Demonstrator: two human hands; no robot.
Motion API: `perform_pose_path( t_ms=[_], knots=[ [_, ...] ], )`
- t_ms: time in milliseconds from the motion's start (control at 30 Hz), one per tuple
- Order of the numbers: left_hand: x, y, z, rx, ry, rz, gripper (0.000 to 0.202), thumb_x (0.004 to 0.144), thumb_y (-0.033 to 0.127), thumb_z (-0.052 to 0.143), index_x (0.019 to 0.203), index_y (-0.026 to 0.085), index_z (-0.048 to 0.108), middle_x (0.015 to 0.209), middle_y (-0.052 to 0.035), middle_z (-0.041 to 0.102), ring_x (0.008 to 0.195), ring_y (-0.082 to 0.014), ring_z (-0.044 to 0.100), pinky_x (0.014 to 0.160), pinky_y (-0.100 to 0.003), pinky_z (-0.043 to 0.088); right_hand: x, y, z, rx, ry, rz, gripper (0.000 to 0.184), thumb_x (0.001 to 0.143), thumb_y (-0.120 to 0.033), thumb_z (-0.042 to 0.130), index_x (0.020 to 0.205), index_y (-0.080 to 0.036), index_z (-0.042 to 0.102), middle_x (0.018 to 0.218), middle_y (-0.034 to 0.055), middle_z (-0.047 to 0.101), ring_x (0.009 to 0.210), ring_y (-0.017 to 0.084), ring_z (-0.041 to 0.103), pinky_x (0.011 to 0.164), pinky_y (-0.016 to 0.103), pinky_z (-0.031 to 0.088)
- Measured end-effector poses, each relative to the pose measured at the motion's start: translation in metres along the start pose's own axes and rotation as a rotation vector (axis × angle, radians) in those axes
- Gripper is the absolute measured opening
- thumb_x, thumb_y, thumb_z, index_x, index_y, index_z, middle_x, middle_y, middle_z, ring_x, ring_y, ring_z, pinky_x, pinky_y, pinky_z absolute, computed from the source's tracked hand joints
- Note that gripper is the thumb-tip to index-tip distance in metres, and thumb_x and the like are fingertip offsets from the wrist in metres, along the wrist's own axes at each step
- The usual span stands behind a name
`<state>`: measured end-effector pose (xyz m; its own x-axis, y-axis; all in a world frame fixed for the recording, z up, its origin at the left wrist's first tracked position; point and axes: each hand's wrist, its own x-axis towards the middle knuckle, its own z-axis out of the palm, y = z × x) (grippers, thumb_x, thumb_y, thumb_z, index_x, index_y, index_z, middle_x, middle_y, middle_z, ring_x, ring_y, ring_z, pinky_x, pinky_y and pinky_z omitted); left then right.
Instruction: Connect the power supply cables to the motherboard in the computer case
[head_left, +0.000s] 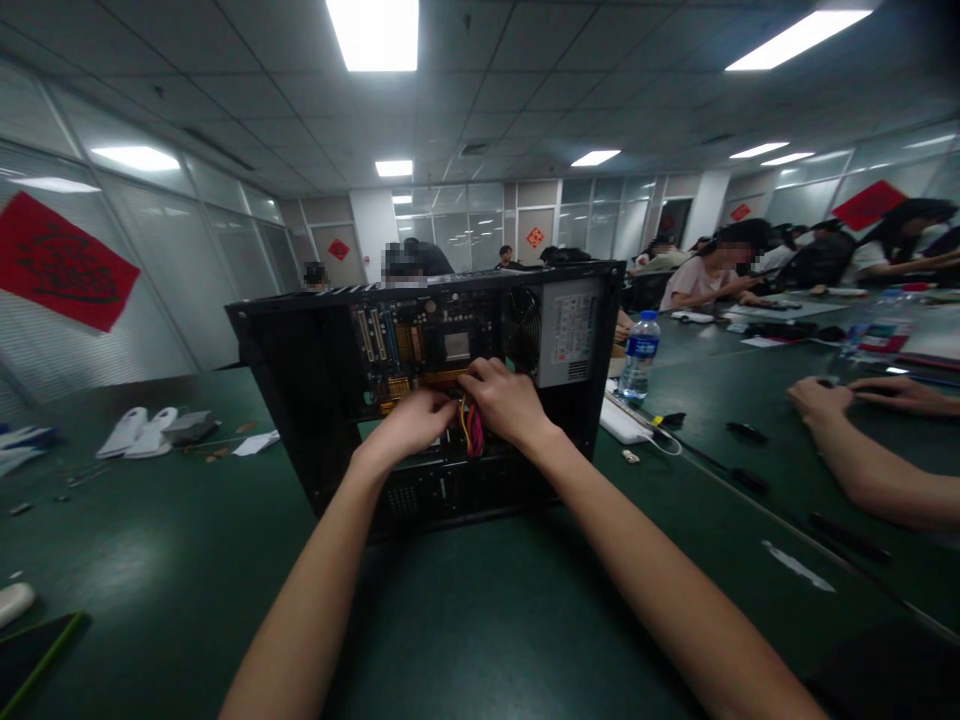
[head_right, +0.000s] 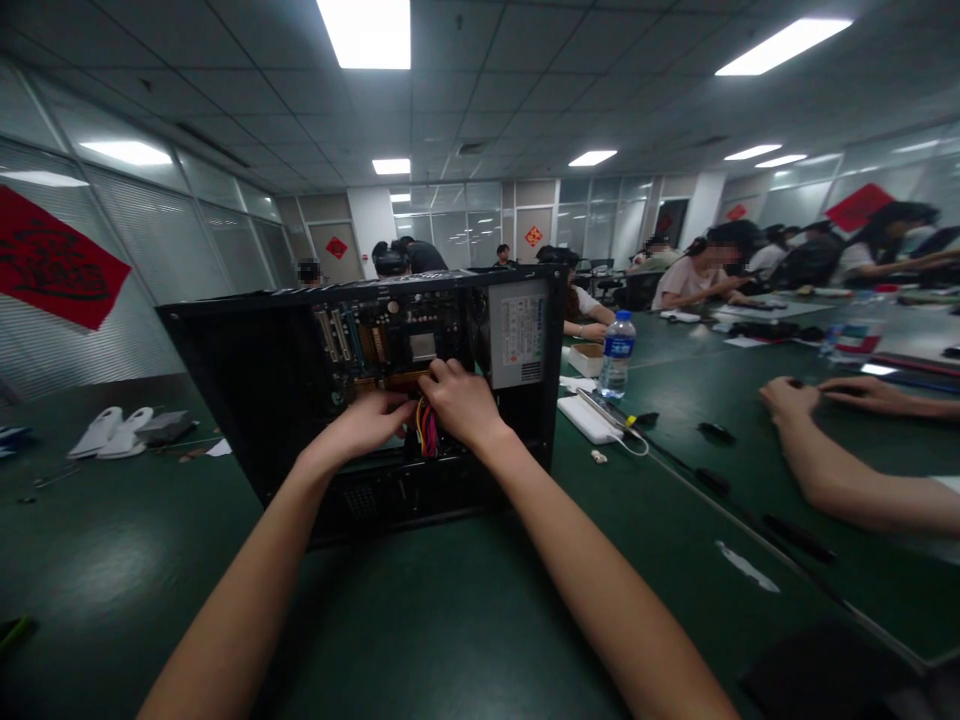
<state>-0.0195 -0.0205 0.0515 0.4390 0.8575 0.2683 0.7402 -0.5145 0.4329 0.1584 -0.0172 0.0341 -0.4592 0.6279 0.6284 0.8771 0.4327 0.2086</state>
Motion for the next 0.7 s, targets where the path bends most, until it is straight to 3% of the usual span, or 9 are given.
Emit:
perform_pose_path(
  t_ms=[100,267,367,567,700],
  knots=[
    [0.013,-0.009,0.015,-0.092,0.044,-0.072,0.034,0.088,0.031,0.041,0.067,0.015,0.062,0.063,-0.0048,0.064,0.058,-0.0172,0.057,0.056,-0.027,0.039,0.001,0.001,0.006,-0.011,-0.064,0.030,0.025,0.099,-0.021,0.041,0.110,-0.020,0.064,0.116,0.0132,0.056,0.105,0.025,0.049,0.062,0.028,0.045],
    [0.019,-0.010,0.023,-0.227,0.063,-0.051,0.045,0.090,0.046,0.038,0.067,0.015,0.062,0.059,-0.0022,0.059,0.057,-0.0151,0.052,0.055,-0.026,0.035,0.003,0.005,0.016,-0.008,-0.100,0.052,0.022,0.098,-0.024,0.043,0.107,-0.020,0.064,0.116,0.0127,0.055,0.107,0.025,0.048,0.066,0.028,0.045],
    [0.018,-0.010,0.023,-0.159,0.077,-0.027,0.042,0.087,0.043,0.043,0.064,0.014,0.063,0.059,-0.0010,0.058,0.057,-0.0134,0.048,0.054,-0.025,0.029,0.004,0.006,0.021,-0.009,-0.110,0.056,0.020,0.097,-0.022,0.046,0.106,-0.020,0.064,0.116,0.0122,0.056,0.108,0.025,0.048,0.066,0.028,0.046],
    [0.020,-0.025,0.029,0.030,0.085,-0.209,0.038,0.084,0.035,0.048,0.056,0.015,0.063,0.051,-0.0002,0.052,0.052,-0.0124,0.045,0.053,-0.026,0.024,0.004,0.010,0.035,0.034,-0.204,0.056,0.020,0.093,-0.030,0.057,0.103,-0.016,0.067,0.113,0.0122,0.060,0.102,0.025,0.059,0.071,0.030,0.049],
    [0.021,-0.033,0.033,0.100,0.055,-0.256,0.036,0.084,0.037,0.050,0.062,0.016,0.069,0.055,-0.0028,0.059,0.055,-0.0143,0.052,0.054,-0.027,0.027,0.003,0.011,0.042,0.058,-0.268,0.073,0.024,0.091,-0.033,0.060,0.103,-0.014,0.069,0.110,0.0123,0.063,0.094,0.025,0.064,0.072,0.030,0.050]
  ],
)
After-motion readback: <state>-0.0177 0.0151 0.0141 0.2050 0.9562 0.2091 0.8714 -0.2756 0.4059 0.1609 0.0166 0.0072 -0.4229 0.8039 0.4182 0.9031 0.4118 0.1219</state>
